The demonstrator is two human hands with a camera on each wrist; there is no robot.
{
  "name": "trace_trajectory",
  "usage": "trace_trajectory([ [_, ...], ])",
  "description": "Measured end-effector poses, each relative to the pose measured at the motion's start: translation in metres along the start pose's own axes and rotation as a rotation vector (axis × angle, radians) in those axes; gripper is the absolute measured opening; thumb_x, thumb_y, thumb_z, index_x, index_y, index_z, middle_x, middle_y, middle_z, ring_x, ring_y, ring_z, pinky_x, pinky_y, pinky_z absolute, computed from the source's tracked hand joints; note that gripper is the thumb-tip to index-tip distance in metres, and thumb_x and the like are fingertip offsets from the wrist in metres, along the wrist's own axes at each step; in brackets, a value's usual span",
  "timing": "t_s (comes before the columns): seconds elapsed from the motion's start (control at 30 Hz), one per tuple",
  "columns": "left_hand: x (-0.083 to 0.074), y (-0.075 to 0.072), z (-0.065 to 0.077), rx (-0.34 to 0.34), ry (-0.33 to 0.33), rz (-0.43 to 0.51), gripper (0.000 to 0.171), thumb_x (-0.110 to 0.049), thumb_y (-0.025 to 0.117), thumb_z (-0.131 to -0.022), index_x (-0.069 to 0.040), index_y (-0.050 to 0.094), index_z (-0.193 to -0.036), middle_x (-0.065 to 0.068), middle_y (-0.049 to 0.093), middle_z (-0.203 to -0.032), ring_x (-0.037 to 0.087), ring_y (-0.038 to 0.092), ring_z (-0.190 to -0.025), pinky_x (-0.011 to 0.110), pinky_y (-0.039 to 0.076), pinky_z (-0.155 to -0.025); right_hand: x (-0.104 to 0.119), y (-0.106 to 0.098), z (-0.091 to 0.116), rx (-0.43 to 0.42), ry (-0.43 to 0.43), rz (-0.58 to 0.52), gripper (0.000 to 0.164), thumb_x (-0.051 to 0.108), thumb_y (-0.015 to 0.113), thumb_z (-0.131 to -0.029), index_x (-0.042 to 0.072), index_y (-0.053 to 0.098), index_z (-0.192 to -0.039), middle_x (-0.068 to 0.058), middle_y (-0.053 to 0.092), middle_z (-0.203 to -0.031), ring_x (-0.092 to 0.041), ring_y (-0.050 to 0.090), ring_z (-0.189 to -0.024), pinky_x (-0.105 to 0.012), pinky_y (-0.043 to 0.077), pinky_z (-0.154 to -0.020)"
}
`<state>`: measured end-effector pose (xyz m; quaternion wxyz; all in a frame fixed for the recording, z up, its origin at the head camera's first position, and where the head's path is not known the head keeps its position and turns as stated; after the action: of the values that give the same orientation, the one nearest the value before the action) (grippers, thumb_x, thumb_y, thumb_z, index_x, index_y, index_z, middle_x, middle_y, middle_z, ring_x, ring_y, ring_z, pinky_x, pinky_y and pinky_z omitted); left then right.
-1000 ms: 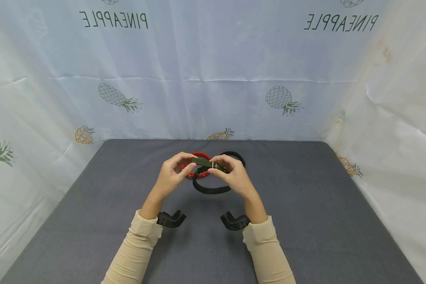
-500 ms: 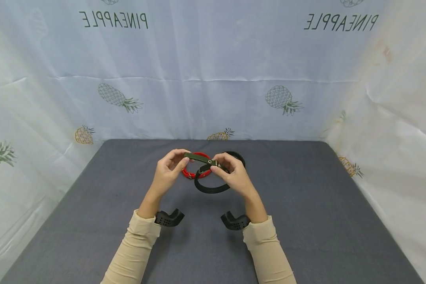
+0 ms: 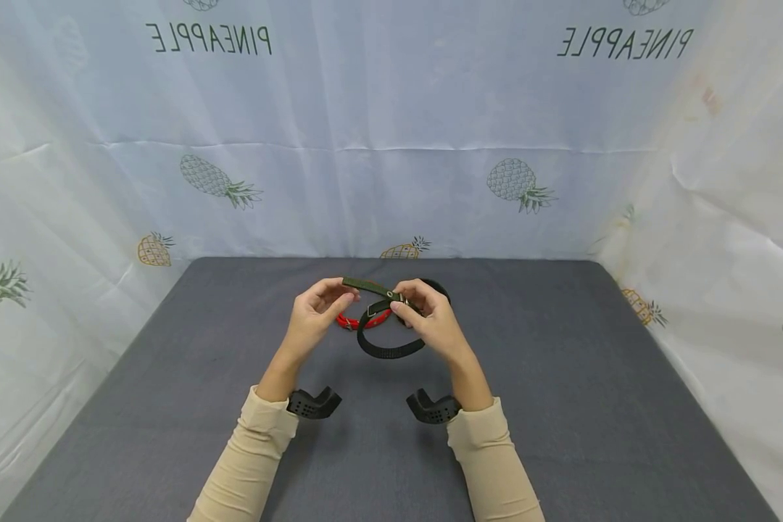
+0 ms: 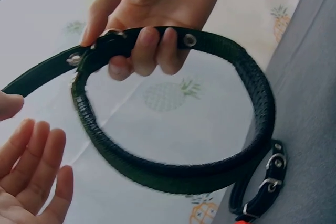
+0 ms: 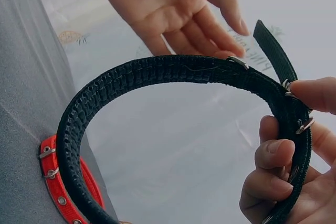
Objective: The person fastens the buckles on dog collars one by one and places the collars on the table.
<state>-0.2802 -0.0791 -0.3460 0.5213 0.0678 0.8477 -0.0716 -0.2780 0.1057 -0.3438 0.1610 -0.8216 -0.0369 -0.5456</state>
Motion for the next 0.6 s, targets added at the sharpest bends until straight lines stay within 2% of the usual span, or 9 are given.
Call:
trace_trajectory([
  [0.1, 0.003, 0.007, 0.001, 0.04, -0.026, -0.03, 0.025, -0.005, 0.06, -0.094, 0.008, 0.06, -0.115, 0.031, 0.062, -0.113, -0.005, 0.063, -0.095, 0.021, 0.054, -0.087, 0.0, 0.0, 0.0, 0.003, -0.007, -0.006, 0.021, 0.003, 0.056, -0.095, -0.007, 0.055, -0.113, 0.012, 0.055, -0.084, -0.011, 0.047, -0.063, -0.026, 0.044, -0.061],
  [0.23, 0.007, 0.017, 0.002, 0.08, -0.043, -0.061, 0.025, -0.011, 0.058, -0.096, 0.004, 0.062, -0.115, 0.028, 0.063, -0.114, -0.004, 0.06, -0.088, 0.021, 0.052, -0.076, 0.001, 0.001, 0.0, 0.012, -0.018, -0.014, 0.021, 0.003, 0.055, -0.096, -0.009, 0.054, -0.113, 0.012, 0.055, -0.084, -0.012, 0.047, -0.062, -0.025, 0.043, -0.06],
  [0.33, 0.009, 0.026, 0.003, 0.094, -0.057, -0.025, 0.028, -0.014, 0.058, -0.097, 0.006, 0.061, -0.116, 0.028, 0.062, -0.114, -0.004, 0.06, -0.088, 0.017, 0.052, -0.078, 0.002, 0.002, 0.001, 0.022, -0.023, -0.017, 0.022, 0.004, 0.055, -0.096, -0.009, 0.054, -0.114, 0.013, 0.055, -0.083, -0.008, 0.046, -0.062, -0.025, 0.042, -0.06],
  [0.43, 0.012, 0.033, 0.004, 0.099, -0.09, 0.024, 0.03, -0.014, 0.058, -0.097, 0.009, 0.06, -0.116, 0.031, 0.061, -0.111, 0.0, 0.063, -0.089, 0.02, 0.055, -0.083, 0.002, 0.004, 0.002, 0.038, -0.022, -0.014, 0.022, 0.004, 0.055, -0.096, -0.008, 0.054, -0.114, 0.014, 0.056, -0.083, -0.006, 0.046, -0.063, -0.025, 0.042, -0.06],
  [0.6, 0.016, 0.04, 0.005, 0.081, -0.174, 0.083, 0.027, -0.01, 0.057, -0.097, 0.012, 0.061, -0.113, 0.008, 0.065, -0.085, 0.003, 0.062, -0.072, 0.021, 0.054, -0.075, 0.003, 0.008, 0.001, 0.059, -0.008, -0.002, 0.023, 0.005, 0.056, -0.096, -0.007, 0.055, -0.115, 0.014, 0.056, -0.085, -0.008, 0.047, -0.064, -0.023, 0.042, -0.061],
])
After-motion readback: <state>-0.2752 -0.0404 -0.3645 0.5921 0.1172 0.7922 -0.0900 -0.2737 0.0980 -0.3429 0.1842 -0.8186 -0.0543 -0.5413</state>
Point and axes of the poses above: each hand's wrist, its own z-axis away from the middle knuckle, its own y-axis out of the palm, x = y × z, the point moved 7 cm from there along -z, towards the middle knuckle
